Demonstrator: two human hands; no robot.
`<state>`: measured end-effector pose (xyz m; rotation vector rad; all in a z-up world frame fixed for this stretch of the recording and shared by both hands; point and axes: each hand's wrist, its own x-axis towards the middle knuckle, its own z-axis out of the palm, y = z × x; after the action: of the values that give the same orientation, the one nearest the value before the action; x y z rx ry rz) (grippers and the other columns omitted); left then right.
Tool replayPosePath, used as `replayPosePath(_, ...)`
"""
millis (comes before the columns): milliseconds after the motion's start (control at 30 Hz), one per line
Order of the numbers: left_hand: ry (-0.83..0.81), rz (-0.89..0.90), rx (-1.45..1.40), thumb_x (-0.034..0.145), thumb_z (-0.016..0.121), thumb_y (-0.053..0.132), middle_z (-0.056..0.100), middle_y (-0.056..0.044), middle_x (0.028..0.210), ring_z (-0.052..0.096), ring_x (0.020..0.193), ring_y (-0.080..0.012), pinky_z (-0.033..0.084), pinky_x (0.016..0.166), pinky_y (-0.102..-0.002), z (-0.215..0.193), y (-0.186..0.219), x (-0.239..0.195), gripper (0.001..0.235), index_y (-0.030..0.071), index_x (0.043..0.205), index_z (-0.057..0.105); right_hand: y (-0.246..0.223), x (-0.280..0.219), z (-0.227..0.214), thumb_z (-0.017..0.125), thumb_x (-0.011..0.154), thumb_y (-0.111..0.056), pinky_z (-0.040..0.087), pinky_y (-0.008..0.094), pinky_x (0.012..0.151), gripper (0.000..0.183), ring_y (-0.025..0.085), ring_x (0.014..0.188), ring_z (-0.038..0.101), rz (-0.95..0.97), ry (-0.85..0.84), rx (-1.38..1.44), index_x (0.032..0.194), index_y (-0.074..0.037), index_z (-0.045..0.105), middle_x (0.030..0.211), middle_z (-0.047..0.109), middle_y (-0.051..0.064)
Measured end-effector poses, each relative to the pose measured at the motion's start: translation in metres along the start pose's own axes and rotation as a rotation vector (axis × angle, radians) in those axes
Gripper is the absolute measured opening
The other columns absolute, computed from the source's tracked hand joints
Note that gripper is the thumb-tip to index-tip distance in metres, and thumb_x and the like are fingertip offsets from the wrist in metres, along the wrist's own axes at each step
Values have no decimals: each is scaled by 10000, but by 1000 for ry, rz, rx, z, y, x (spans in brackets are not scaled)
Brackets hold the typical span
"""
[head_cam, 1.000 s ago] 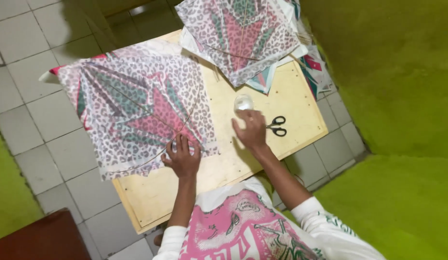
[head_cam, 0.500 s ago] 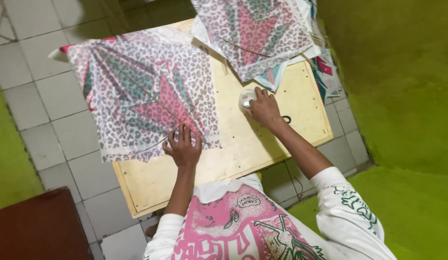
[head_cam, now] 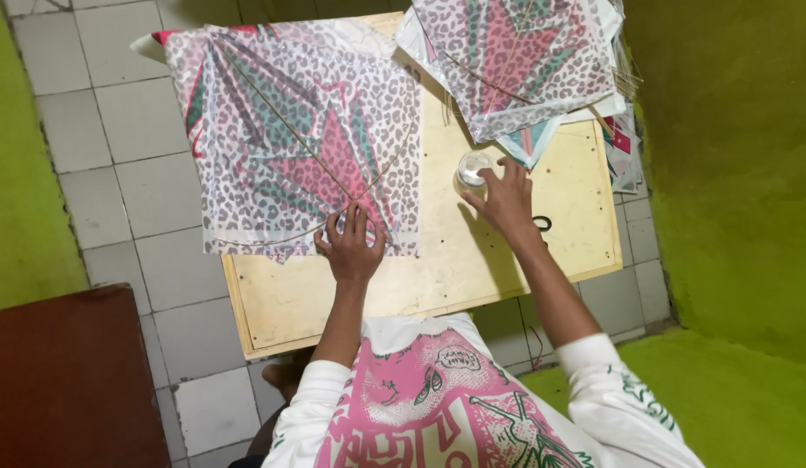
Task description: Finishing the assembly of a kite by applying adhesive to the sail edges and folding them over the bamboo frame.
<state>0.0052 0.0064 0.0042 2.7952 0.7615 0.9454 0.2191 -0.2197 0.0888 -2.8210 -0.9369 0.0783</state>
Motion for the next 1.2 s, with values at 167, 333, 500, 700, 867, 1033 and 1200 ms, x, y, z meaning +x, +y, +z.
replayPosePath(167,16,2,15,782,664,397,695,35,1263,582,1148,-276,340,935,-549,-2,1,2,379,244,1124,726,-41,-37,42,794,880,-379,422,492,975,503,384,1237,460,-158,312,200,1308,-167,636,1323,461,150)
replayPosePath(333,10,9,15,779,658,390,698,34,1260,594,1139,-276,328,938,-554,-4,2,-2,395,253,1143,728,-76,-41,77,784,891,-339,564,423,880,521,345,1087,611,-302,169,518,1353,-153,631,1169,539,152)
replayPosePath(500,10,-5,-9,785,664,380,699,36,1260,581,1153,-270,320,947,-558,-3,1,4,377,246,1130,734,-88,-22,68,657,941,-570,490,456,928,537,340,1052,549,-258,64,479,1338,-208,644,1161,501,165)
replayPosePath(700,13,0,-18,799,666,391,703,49,1247,577,1157,-256,312,950,-539,-2,-3,2,351,259,1116,738,-92,-18,76,678,909,-535,462,470,895,486,347,961,534,-358,256,401,1295,-239,673,1156,499,153)
replayPosePath(867,-10,4,-18,822,662,397,682,39,1302,562,1169,-280,329,946,-565,-1,-3,-4,382,255,1172,721,-86,-27,89,636,935,-581,389,449,1027,421,332,1175,483,-416,262,326,1247,-307,708,1278,482,155)
replayPosePath(1033,-17,-3,14,837,650,407,685,34,1301,566,1167,-280,332,947,-570,5,-5,2,371,252,1167,720,-89,-16,87,620,954,-580,335,453,1070,407,299,1281,397,-347,201,268,1269,-338,708,1373,446,114)
replayPosePath(1200,-44,-9,13,865,642,404,673,49,1331,556,1210,-268,295,971,-573,7,-4,-6,356,261,1182,717,-85,-24,87,587,976,-557,325,455,1022,347,316,1286,363,-295,127,273,1189,-325,733,1413,410,107)
